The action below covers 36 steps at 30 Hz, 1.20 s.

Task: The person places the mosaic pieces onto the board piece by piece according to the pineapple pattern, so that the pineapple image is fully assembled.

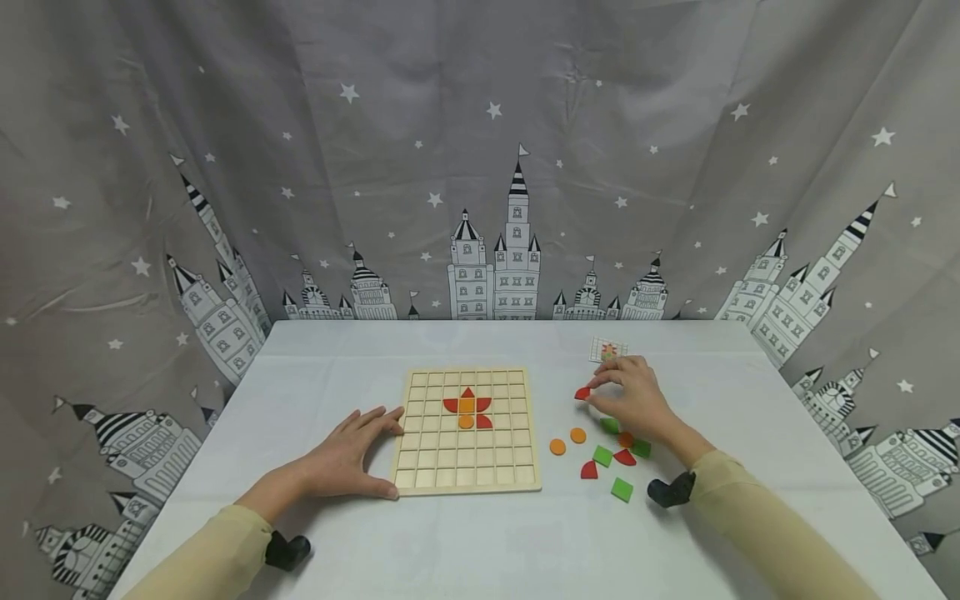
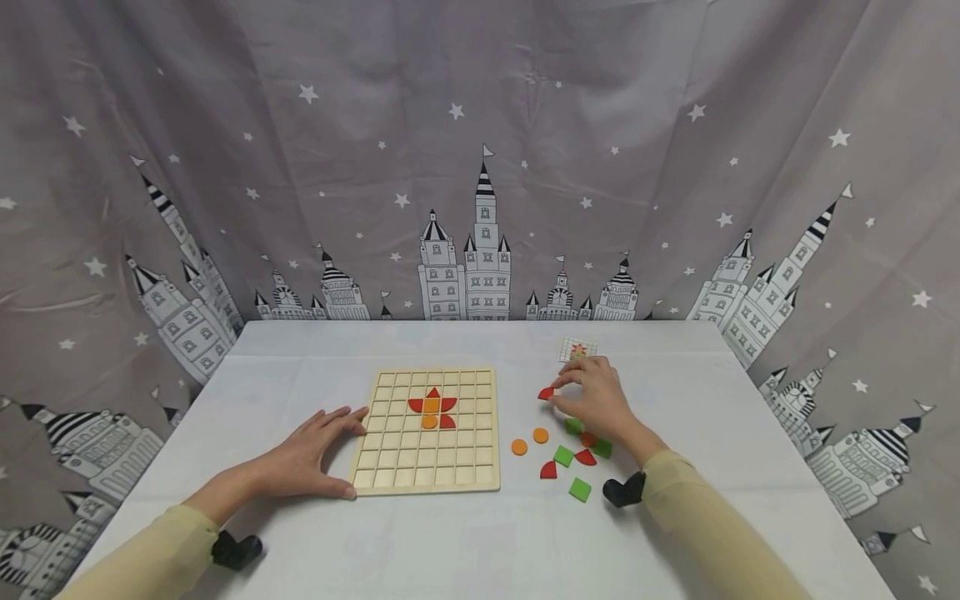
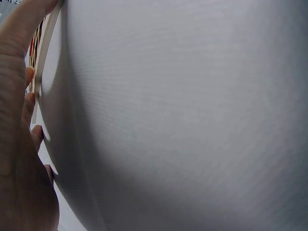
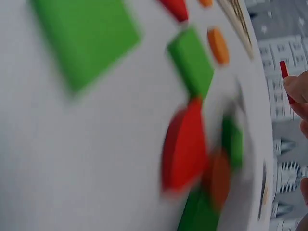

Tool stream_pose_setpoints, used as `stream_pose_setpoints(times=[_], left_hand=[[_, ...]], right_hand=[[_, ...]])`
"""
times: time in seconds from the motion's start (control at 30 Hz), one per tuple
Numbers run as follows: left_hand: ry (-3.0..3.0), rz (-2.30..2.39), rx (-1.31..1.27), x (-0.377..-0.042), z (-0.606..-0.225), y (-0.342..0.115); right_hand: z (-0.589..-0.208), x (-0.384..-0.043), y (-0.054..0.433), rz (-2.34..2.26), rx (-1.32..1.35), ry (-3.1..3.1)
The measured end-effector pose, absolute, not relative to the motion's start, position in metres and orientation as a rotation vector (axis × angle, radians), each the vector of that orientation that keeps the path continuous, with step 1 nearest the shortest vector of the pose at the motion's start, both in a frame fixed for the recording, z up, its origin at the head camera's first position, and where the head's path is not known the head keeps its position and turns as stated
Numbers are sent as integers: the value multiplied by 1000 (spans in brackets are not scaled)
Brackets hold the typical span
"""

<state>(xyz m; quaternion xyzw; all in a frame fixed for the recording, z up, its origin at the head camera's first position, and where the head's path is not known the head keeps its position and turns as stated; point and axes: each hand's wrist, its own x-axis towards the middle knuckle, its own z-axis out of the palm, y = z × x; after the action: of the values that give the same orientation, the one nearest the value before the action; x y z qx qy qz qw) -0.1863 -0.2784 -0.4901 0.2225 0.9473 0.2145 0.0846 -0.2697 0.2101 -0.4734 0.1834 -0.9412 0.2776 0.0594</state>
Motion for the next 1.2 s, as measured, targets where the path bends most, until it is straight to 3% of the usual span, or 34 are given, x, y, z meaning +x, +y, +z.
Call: stream_pose_setpoints(times=[0.57, 1.2], left_hand=[[2823, 625, 639, -187, -491, -279], [2824, 620, 664, -188, -493, -281]], right_hand=[[-479, -272, 52, 799, 1016, -2730], [-492, -265, 14, 708, 1038, -2765]])
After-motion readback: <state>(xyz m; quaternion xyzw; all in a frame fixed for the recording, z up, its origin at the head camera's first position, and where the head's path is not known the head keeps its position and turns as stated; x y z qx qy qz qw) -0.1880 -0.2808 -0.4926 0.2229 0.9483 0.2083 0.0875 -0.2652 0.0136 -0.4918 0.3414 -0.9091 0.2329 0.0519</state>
